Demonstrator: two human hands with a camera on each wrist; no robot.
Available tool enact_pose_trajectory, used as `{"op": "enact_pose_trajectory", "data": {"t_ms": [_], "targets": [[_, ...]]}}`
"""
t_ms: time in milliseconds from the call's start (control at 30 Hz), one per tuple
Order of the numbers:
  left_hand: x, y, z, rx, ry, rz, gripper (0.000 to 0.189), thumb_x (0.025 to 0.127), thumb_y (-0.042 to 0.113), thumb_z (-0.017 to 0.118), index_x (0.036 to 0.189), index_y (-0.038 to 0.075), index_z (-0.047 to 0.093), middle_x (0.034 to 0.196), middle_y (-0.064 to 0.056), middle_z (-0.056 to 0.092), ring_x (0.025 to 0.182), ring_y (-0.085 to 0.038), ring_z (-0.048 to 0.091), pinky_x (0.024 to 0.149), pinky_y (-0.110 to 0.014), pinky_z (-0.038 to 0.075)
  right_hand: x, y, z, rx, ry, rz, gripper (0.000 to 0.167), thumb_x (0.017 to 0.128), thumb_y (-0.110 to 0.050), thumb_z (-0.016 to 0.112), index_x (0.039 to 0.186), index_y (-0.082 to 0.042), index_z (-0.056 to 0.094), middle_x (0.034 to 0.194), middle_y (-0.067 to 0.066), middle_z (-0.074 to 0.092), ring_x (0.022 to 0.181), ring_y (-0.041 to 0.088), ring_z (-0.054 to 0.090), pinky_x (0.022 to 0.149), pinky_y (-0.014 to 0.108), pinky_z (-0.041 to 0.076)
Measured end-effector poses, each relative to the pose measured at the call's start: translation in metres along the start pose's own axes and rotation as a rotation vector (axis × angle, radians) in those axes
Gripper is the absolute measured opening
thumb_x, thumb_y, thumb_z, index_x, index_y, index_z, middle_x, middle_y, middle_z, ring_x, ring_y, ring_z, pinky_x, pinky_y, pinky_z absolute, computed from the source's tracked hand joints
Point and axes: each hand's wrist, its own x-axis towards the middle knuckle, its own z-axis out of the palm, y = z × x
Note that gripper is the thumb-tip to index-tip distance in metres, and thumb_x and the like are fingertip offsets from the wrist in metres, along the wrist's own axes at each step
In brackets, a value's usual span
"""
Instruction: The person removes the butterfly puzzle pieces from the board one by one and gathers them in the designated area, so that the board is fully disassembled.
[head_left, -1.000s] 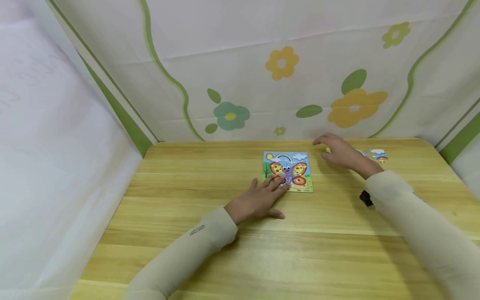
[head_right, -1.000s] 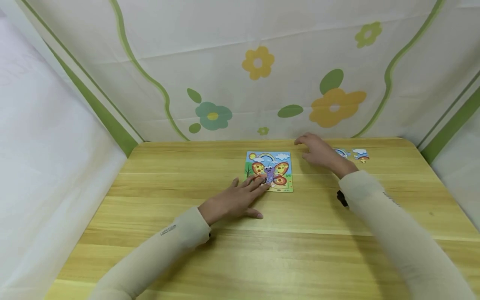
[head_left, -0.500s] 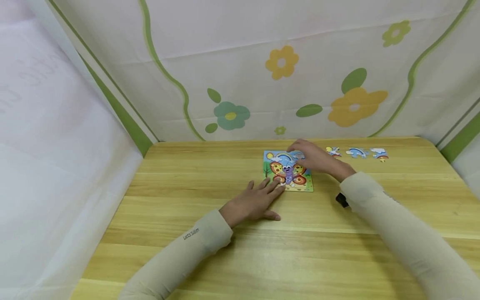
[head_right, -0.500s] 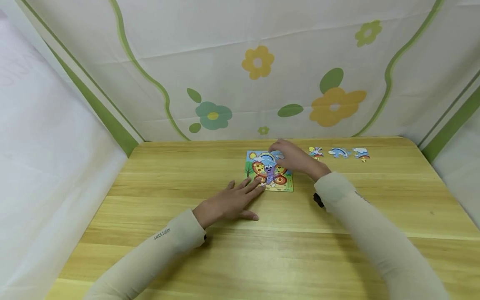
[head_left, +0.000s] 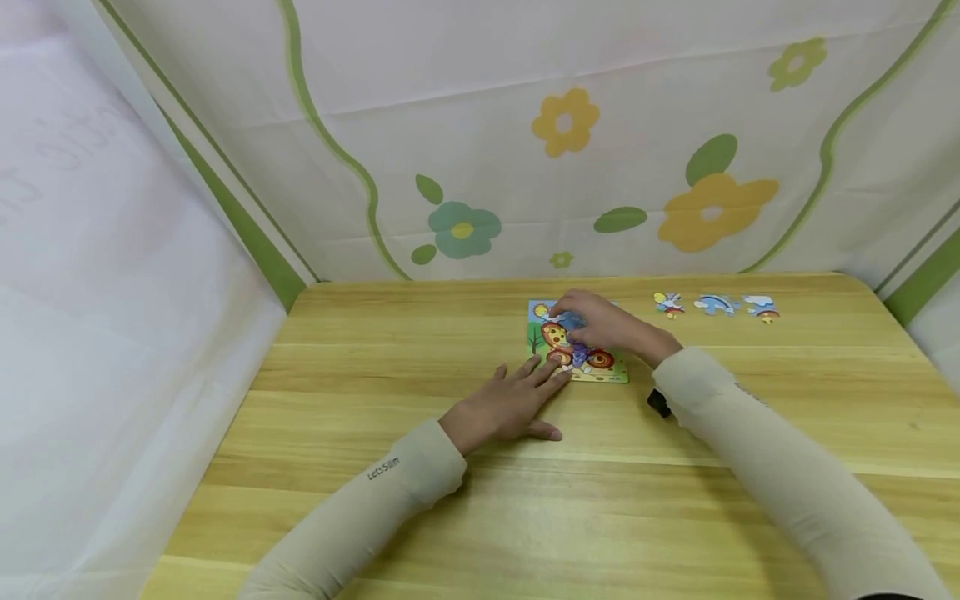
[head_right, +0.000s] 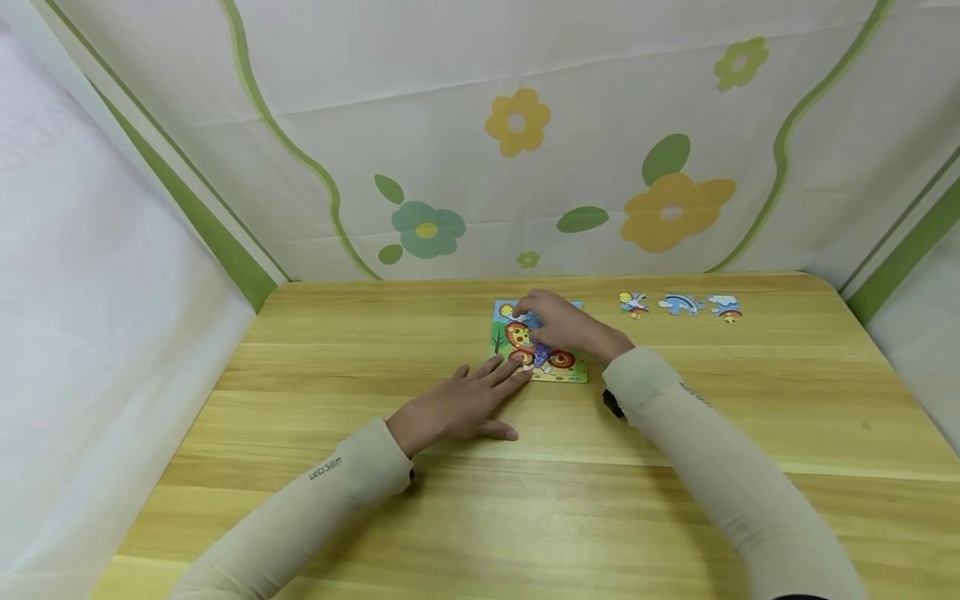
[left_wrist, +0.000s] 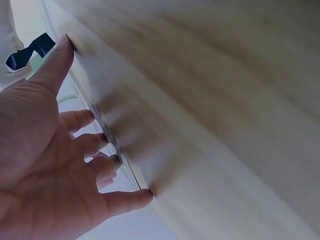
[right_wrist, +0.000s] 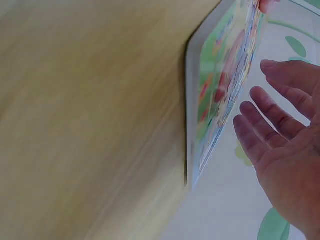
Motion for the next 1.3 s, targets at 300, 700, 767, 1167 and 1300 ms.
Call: {"op": "enact_pose_trajectory", "data": {"t_ms": [300, 700, 767, 1167, 1300], "targets": [[0.001, -0.001, 0.002, 0.0, -0.002, 0.0, 0.089, 0.102, 0.066, 0.049, 0.171, 0.028, 0.008, 0.178, 0.002, 0.0, 0.165, -0.025, 0.007, 0.127, -0.061, 0.027, 0.007, -0.001, 0.007, 0.021, -0.032, 0.001, 0.039, 0.095, 0.008, 0.062, 0.133, -0.002, 0.067, 0.139, 0.019, 0.062, 0.134, 0.042, 0.056, 0.111, 0.061, 0.047], [0.002, -0.001, 0.002, 0.002, -0.007, -0.004, 0.089, 0.102, 0.066, 0.049, 0.171, 0.029, 0.009, 0.178, 0.002, 0.0, 0.166, -0.024, 0.006, 0.127, -0.061, 0.027, 0.01, -0.004, 0.009, -0.024, -0.061, -0.031, 0.038, 0.093, 0.009, 0.064, 0.129, -0.002, 0.069, 0.132, 0.018, 0.065, 0.13, 0.04, 0.058, 0.109, 0.059, 0.048], [0.002, -0.001, 0.002, 0.002, -0.008, -0.005, 0.089, 0.102, 0.066, 0.049, 0.171, 0.029, 0.008, 0.178, 0.002, 0.0, 0.166, -0.024, 0.006, 0.127, -0.06, 0.027, 0.011, -0.006, 0.008, -0.028, -0.068, -0.032, 0.038, 0.094, 0.009, 0.063, 0.129, -0.002, 0.07, 0.132, 0.018, 0.064, 0.13, 0.04, 0.058, 0.109, 0.059, 0.048], [0.0, -0.001, 0.001, -0.017, -0.008, -0.004, 0.088, 0.102, 0.065, 0.05, 0.171, 0.028, 0.008, 0.178, 0.002, 0.0, 0.166, -0.024, 0.005, 0.128, -0.061, 0.025, 0.014, -0.009, 0.009, -0.048, -0.104, -0.025, 0.037, 0.095, 0.009, 0.063, 0.13, -0.003, 0.069, 0.134, 0.02, 0.063, 0.132, 0.043, 0.055, 0.111, 0.061, 0.046], [0.0, -0.002, 0.001, -0.02, -0.007, -0.003, 0.089, 0.102, 0.065, 0.05, 0.171, 0.028, 0.007, 0.178, 0.002, 0.0, 0.166, -0.024, 0.005, 0.128, -0.061, 0.025, 0.014, -0.011, 0.008, -0.044, -0.118, -0.012, 0.04, 0.095, 0.01, 0.062, 0.133, -0.003, 0.068, 0.136, 0.021, 0.061, 0.133, 0.043, 0.054, 0.111, 0.061, 0.046]]}}
